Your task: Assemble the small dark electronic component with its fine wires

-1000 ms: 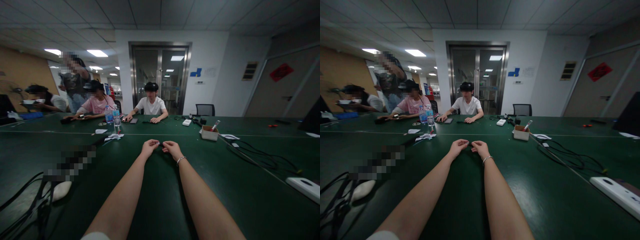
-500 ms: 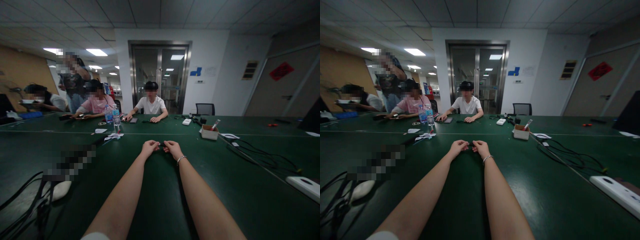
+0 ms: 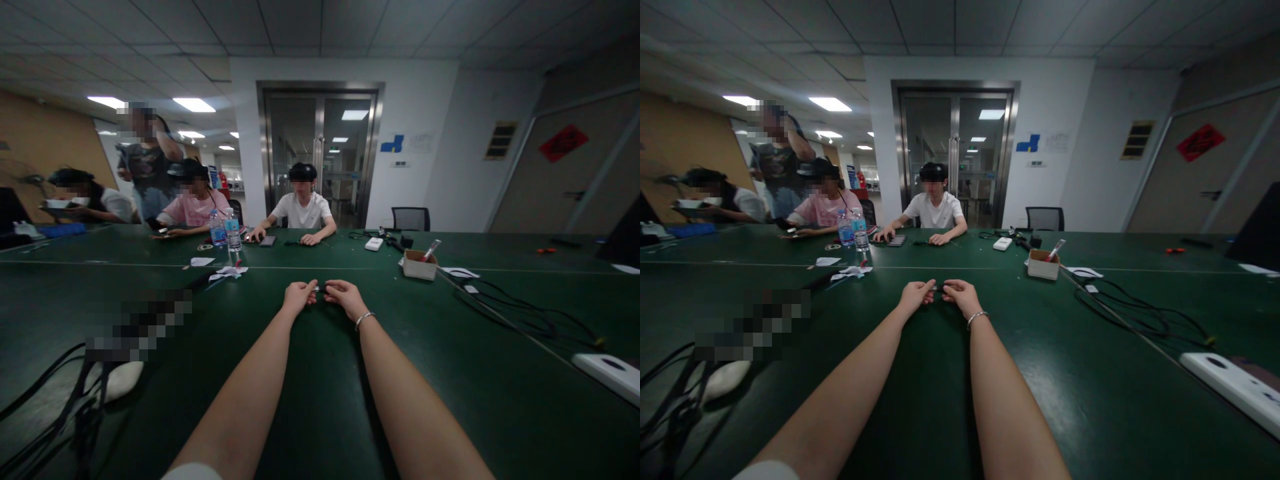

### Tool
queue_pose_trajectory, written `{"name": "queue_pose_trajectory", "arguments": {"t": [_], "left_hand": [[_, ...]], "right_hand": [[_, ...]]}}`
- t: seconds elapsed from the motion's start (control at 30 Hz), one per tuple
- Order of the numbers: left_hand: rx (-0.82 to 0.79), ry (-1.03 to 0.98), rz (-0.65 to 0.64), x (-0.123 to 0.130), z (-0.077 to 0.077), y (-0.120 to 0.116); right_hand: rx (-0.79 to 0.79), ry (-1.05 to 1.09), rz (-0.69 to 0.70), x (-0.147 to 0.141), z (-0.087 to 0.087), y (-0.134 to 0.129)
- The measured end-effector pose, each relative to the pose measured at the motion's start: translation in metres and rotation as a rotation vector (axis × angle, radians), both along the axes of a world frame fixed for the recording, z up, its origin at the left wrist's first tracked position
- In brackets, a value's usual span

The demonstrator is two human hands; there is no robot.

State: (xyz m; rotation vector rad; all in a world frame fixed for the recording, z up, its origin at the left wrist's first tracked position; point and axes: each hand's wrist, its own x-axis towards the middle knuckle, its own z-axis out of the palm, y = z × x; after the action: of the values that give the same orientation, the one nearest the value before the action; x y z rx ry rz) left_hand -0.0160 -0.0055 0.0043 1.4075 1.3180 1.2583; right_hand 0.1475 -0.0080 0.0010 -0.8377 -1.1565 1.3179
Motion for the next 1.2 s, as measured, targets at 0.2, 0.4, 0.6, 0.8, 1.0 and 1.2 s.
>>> {"name": "queue_pose_trajectory", "arguments": {"t": [0.2,0.4,0.6,0.8,1.0,1.2], "left_hand": [[0.013,0.072,0.039,0.0010,0.0036,-0.0041],[0.021,0.097,0.049,0.0010,0.0011,-0.0019],[0.031,0.191,0.051,-0.0007,0.0003,0.0000],[-0.009,0.216,0.023,-0.0018,0.0025,-0.0012],[0.042,0.180,0.034,-0.0003,0.0011,-0.0019],[0.040,0.114,0.018,0.0018,0.0005,-0.0033]], "right_hand": [[0.049,0.004,0.046,0.0023,-0.0006,-0.0008],[0.041,-0.017,0.044,0.0025,-0.0013,-0.0006],[0.043,-0.011,0.056,0.0039,-0.0007,-0.0025],[0.037,-0.003,0.078,0.0053,0.0011,-0.0035],[0.046,-0.026,0.057,0.0052,0.0025,-0.0047],[0.016,-0.010,0.034,0.0021,0.0041,-0.0059]]}}
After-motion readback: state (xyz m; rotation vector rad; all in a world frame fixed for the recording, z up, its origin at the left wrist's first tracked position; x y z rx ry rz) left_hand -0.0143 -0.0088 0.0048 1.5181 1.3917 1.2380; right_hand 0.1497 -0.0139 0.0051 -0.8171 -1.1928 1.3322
